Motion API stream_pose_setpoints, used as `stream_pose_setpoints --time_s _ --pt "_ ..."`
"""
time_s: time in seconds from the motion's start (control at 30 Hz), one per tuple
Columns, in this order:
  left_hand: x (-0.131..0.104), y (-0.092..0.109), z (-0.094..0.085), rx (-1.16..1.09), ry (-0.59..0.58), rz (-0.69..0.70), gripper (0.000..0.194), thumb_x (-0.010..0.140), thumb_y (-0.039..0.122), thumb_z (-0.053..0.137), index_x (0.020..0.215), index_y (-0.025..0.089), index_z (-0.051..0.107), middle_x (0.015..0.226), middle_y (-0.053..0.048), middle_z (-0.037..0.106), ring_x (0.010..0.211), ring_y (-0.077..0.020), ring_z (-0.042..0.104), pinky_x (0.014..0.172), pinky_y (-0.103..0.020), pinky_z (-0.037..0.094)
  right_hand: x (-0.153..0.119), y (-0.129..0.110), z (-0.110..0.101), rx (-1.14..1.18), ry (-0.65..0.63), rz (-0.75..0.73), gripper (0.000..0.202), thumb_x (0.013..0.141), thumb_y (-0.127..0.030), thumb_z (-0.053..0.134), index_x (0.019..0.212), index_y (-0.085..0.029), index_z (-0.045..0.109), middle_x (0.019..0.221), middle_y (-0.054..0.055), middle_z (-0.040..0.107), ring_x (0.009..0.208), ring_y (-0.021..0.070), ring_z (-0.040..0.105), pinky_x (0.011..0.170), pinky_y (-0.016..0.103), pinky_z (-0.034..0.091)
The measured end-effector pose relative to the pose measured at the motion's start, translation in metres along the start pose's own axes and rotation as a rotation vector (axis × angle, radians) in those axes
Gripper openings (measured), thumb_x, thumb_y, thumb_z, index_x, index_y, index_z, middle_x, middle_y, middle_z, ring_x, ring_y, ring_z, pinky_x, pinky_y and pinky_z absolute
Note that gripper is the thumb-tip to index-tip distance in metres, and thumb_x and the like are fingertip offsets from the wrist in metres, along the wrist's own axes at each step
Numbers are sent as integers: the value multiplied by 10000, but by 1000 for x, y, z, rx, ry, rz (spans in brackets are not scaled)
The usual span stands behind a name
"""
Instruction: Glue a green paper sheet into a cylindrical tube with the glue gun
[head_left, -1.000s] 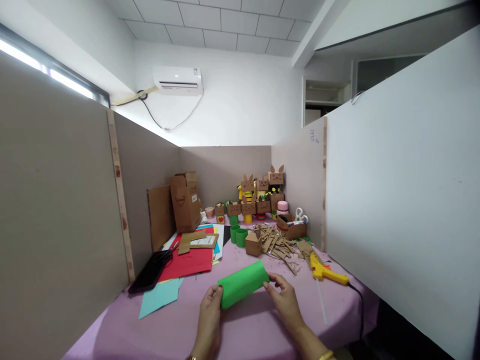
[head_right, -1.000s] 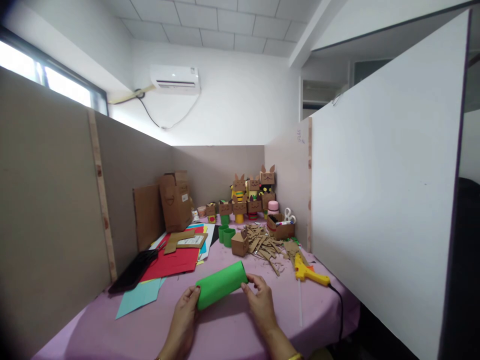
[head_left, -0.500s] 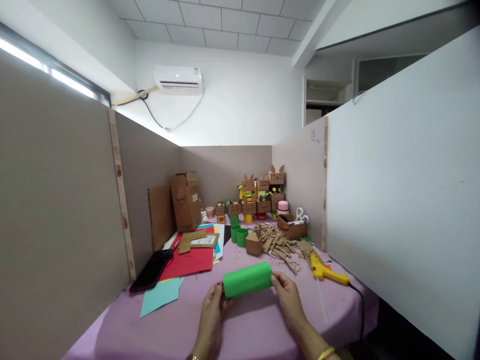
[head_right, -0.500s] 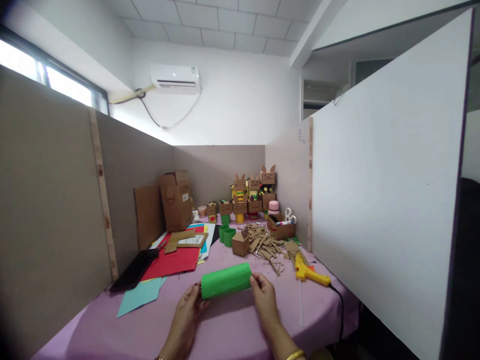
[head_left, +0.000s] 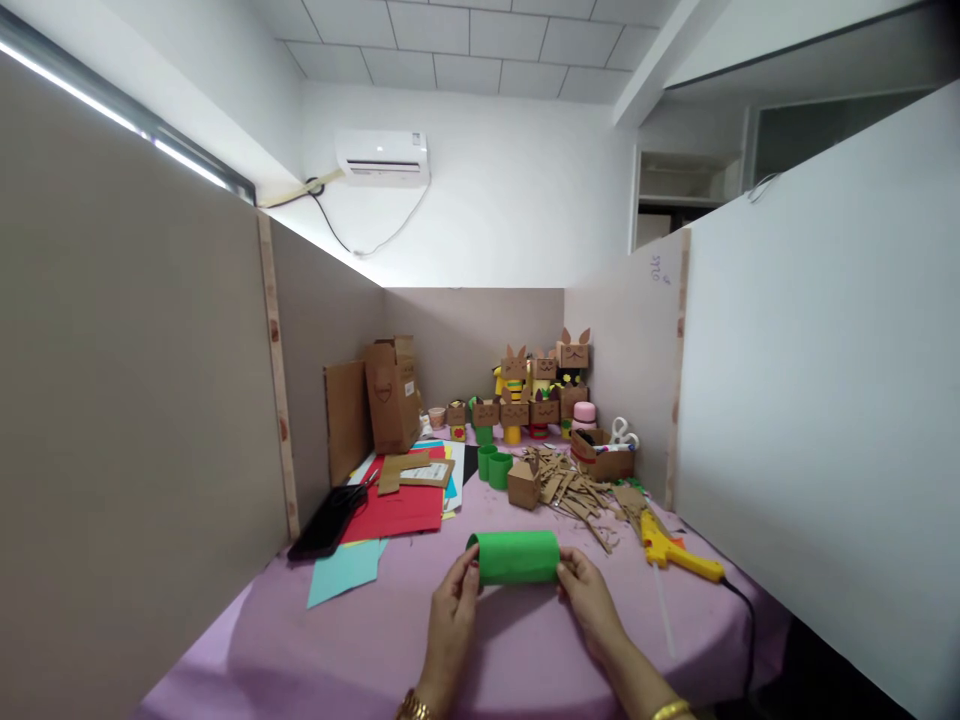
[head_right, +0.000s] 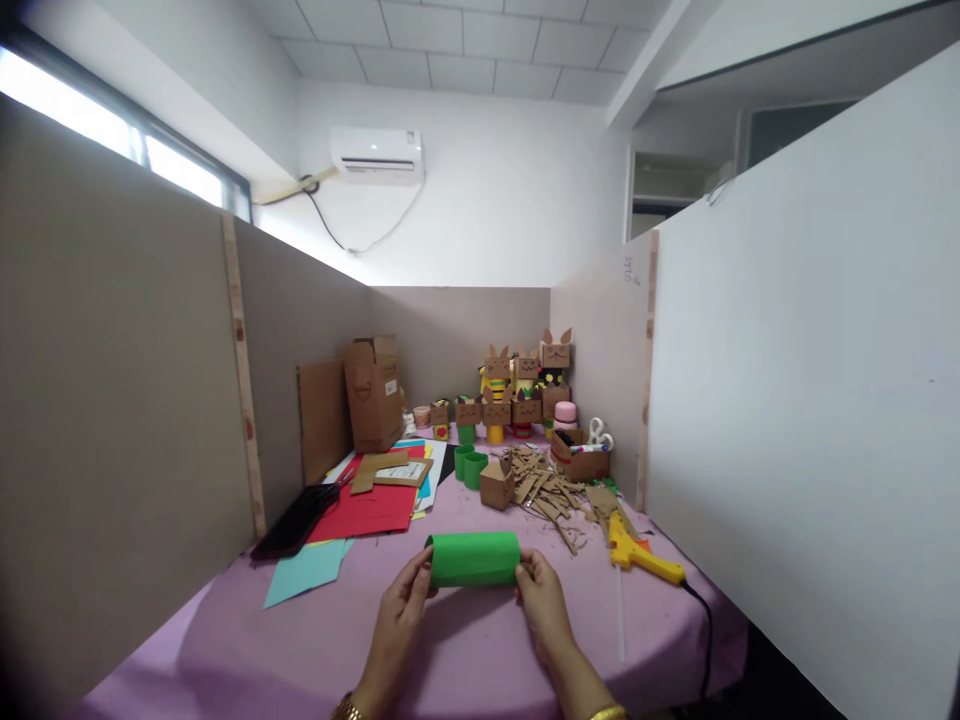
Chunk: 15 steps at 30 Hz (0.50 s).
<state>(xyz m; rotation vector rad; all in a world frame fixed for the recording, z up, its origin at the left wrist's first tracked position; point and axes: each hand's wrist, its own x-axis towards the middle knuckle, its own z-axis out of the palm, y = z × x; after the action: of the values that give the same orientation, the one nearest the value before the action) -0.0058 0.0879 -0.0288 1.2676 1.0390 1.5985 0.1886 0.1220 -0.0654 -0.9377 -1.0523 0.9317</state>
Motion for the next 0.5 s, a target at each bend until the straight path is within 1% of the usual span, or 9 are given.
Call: stream_pose_setpoints --time_s 0.07,0.1,0.17,0.23,0.27,0.37,0.43,0.5 --pt "-3 3 2 39 -7 46 421 693 408 688 1051 187 708 1166 -116 680 1147 -302 568 1007 -377 419 0 1 0 -29 -2 -18 163 662 -251 566 787 -196 654 631 12 676 521 162 528 497 259 386" --pt "-4 3 3 55 -16 65 416 684 383 696 1053 191 708 1162 -113 682 1146 -300 571 1015 -372 414 0 2 0 -40 -5 -29 164 662 -241 564 794 -198 651 662 20 691 566 180 563 537 275 416" --pt "-5 2 4 88 -32 98 420 674 345 705 1067 197 703 1155 -112 686 1116 -301 594 984 -366 443 0 3 -1 -55 -19 -51 179 662 -228 566 819 -200 647 755 41 718 696 218 623 665 319 469" --pt "-6 0 5 129 -38 126 403 689 325 695 1074 205 700 1133 -111 696 1066 -299 621 948 -363 461 0 4 -1 -64 -38 -64 198 664 -219 564 844 -198 644 832 60 730 802 244 646 789 365 476" --pt "-6 -1 5 150 -38 138 385 704 322 684 1072 208 701 1120 -110 702 1042 -296 631 935 -360 463 0 5 -1 -68 -46 -66 206 665 -215 561 853 -195 643 855 68 732 832 252 650 822 382 473" --pt "-6 -3 5 204 -38 167 341 747 333 647 1063 217 698 1042 -104 724 940 -279 658 852 -336 481 1 6 -2 -82 -61 -65 225 667 -203 549 870 -185 644 879 83 732 858 265 656 840 404 475" --pt "-6 -4 5 225 -42 183 300 760 343 634 1025 220 702 948 -95 734 850 -266 663 770 -316 487 1 6 -2 -85 -65 -69 235 665 -196 548 877 -183 649 883 83 733 866 265 658 841 401 477" --pt "-7 -3 5 240 -43 195 260 759 347 634 975 223 706 870 -86 728 792 -260 654 723 -306 478 1 6 -2 -84 -61 -73 235 659 -197 553 870 -182 655 872 79 733 862 263 660 832 392 480"
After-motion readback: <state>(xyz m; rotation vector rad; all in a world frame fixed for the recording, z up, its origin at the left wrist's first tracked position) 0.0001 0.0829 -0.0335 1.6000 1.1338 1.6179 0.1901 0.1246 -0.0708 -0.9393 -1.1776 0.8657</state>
